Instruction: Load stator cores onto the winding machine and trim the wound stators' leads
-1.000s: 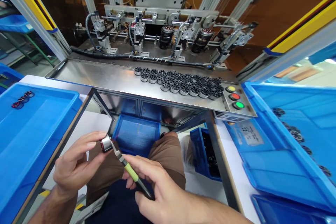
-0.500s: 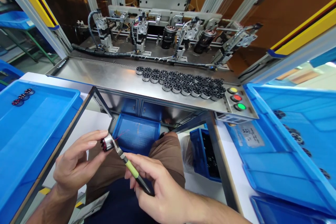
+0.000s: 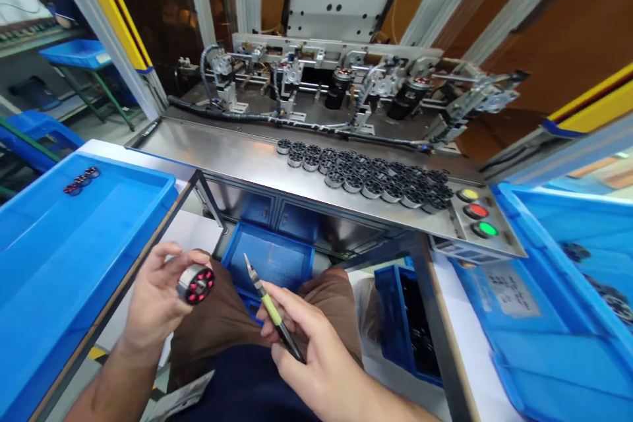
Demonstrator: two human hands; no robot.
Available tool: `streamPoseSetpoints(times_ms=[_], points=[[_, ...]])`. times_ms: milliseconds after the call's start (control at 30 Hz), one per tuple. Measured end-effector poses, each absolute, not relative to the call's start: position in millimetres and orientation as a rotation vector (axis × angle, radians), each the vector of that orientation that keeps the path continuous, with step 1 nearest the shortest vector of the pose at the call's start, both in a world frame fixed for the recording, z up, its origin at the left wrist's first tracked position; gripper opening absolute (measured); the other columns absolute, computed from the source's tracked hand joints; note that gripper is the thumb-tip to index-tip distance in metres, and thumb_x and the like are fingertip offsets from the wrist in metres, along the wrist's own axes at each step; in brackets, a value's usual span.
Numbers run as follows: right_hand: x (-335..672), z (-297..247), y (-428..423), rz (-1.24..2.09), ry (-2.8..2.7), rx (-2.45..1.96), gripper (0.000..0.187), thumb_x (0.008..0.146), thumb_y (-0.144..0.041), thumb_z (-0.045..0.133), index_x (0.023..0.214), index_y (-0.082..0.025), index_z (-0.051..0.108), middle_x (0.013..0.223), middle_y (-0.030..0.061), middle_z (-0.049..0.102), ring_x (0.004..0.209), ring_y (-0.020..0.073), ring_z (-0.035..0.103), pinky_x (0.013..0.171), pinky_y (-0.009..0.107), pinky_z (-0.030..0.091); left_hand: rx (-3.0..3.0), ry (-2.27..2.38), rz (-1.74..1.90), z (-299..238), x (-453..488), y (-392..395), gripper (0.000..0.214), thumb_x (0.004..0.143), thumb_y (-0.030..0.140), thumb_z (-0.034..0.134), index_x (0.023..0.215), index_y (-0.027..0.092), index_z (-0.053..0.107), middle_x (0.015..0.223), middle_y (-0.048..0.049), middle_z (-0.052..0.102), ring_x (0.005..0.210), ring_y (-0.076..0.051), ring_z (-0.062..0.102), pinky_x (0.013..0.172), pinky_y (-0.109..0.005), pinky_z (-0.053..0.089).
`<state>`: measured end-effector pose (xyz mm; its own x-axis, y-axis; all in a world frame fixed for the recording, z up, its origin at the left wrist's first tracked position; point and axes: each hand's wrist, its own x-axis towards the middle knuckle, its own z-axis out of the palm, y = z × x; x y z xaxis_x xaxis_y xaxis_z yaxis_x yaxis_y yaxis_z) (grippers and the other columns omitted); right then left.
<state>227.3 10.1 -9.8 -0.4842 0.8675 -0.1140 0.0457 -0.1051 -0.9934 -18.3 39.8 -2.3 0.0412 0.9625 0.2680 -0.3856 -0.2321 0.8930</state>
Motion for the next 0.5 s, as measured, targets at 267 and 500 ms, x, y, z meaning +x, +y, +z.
streamPoseSetpoints(times_ms=[267,500], points=[[227,-25,13,1.745,-1.462,-1.017,0.053,0.093,-0.026,0.056,0.145,-0.028,0.048,0.112,0.0094,0.066,0.093,0.0192,0.066,0.093,0.04,0.055,0.596,0.547,1.405,-5,-26,36,0.05,0.068,0.035,0.089,0.113,0.032,0.067,0.108,0.0012,0.077,0.091,-0.009,0.073,0.085,-0.016,0.056],[213,-9,62,1.385,-1.931,-1.003,0.051,0.093,-0.028,0.056,0.144,-0.028,0.051,0.118,0.0109,0.068,0.102,0.0234,0.069,0.096,0.04,0.055,0.699,1.108,1.493,11,-91,-17,0.063,0.061,0.031,0.092,0.118,0.025,0.065,0.109,-0.0116,0.074,0.092,-0.022,0.075,0.081,-0.032,0.062]])
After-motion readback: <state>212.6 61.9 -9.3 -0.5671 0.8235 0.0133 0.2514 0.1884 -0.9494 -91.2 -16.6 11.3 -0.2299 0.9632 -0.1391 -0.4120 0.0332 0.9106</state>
